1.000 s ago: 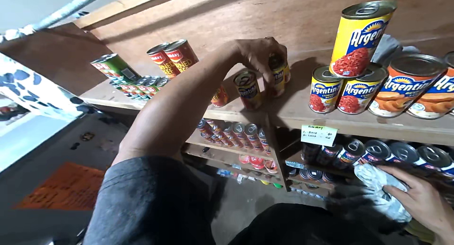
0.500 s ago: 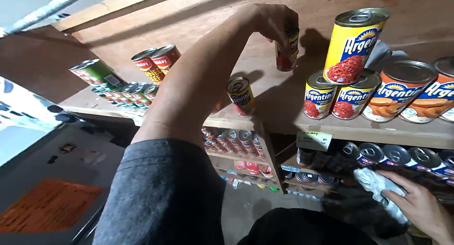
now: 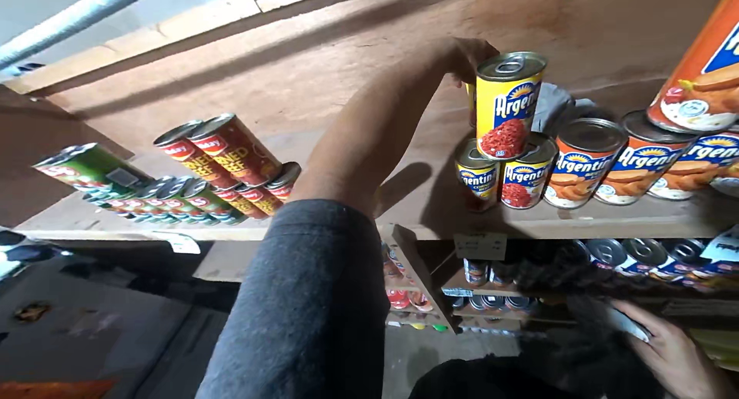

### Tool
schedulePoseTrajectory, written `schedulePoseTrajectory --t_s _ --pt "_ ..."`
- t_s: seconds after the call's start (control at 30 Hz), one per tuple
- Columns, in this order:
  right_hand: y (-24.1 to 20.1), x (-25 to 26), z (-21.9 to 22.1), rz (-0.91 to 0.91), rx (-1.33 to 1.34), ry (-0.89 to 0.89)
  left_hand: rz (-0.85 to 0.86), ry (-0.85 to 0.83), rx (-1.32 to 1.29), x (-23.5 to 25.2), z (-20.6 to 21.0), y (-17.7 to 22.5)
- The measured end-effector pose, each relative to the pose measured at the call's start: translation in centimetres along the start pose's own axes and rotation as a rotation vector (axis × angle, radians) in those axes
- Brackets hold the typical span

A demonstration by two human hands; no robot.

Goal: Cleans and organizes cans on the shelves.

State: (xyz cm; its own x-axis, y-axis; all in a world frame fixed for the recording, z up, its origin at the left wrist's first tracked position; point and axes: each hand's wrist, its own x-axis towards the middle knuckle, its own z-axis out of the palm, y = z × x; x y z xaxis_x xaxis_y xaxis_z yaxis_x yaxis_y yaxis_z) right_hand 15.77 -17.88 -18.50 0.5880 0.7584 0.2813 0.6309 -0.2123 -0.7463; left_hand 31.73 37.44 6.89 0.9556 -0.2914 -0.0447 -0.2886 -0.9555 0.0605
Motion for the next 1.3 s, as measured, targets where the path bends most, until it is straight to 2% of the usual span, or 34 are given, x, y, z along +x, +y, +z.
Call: schedulePoseTrajectory --t_s 0.03,0.07,0.13,0.17,0.2,0.23,0.3,0.33,0.37,0.4,0.47,0.53,0.6,0.67,0.73,0.8,0.97,1.1,1.2,1.3 --pt "0.2 -0.1 -0.1 -0.003 -0.004 -0.004 -0.076 -0.034 0.013 1.7 0.5 -1.6" --pt "0.4 -0.2 -0.1 -0.004 -0.006 -0.008 -0.222 -0.061 0.023 2.1 0.4 -0.3" --pt "0.4 -0.1 -0.2 0.004 -0.008 -0.011 -0.536 -0.051 -0.024 0.2 -0.5 6.0" --pt "0.2 -0.1 -0.1 0.015 -0.012 -0.012 -0.635 -0.003 -0.109 -1.2 -1.1 9.3" --pt "0.0 0.0 -0.1 0.031 -0.015 -0.023 -0.628 0.076 -0.202 -2.3 -1.4 11.4" --pt "-0.2 0.2 -0.2 0.044 -0.018 -0.033 -0.481 0.144 -0.225 -3.5 -1.4 11.9" --pt "-0.1 0.4 -0.3 0.064 -0.005 -0.054 0.168 0.324 -0.022 -5.9 -1.4 9.8" --pt "0.0 0.5 -0.3 0.063 0.01 -0.054 -0.17 -0.032 0.154 -8.7 -5.5 16.2" --pt "0.1 0.7 -0.2 0.063 0.03 -0.056 -0.409 -0.178 0.162 -11.0 -7.6 20.9" --pt "0.2 0.9 -0.1 0.06 0.047 -0.061 -0.546 -0.185 0.136 -13.6 -8.5 23.3" --pt "0.5 1.5 0.0 0.045 0.073 -0.085 -0.716 -0.129 0.07 -19.1 -8.9 25.5" --pt "0.7 2.3 0.1 0.015 0.07 -0.099 -0.775 -0.16 -0.015 -24.0 -8.3 26.7" --pt "0.3 3.1 0.2 0.01 0.054 -0.116 -0.698 -0.238 -0.024 -27.8 -7.1 27.0" --pt "-0.2 3.9 0.4 -0.005 0.039 -0.132 -0.68 -0.325 0.021 -29.5 -5.7 27.7" --pt "-1.1 4.5 0.6 -0.023 0.019 -0.15 -0.67 -0.312 0.058 -30.1 -4.3 27.6" --pt "-1.8 4.9 0.6 -0.048 0.004 -0.173 -0.612 -0.217 0.055 -30.2 -3.7 26.7" --pt "-2.8 4.3 0.1 -0.068 -0.106 -0.188 -0.439 0.041 0.07 -26.8 -5.1 23.4" --pt "-3.8 2.7 -1.3 0.023 -0.209 -0.205 -0.309 0.056 0.052 -21.1 -4.9 21.6" --pt "-4.9 1.0 -1.7 0.096 -0.217 -0.125 -0.205 0.023 -0.036 -17.6 -4.3 21.8" --pt "-4.5 -0.3 -1.3 0.095 -0.179 -0.012 -0.103 0.063 -0.073 -15.0 -3.2 22.5"
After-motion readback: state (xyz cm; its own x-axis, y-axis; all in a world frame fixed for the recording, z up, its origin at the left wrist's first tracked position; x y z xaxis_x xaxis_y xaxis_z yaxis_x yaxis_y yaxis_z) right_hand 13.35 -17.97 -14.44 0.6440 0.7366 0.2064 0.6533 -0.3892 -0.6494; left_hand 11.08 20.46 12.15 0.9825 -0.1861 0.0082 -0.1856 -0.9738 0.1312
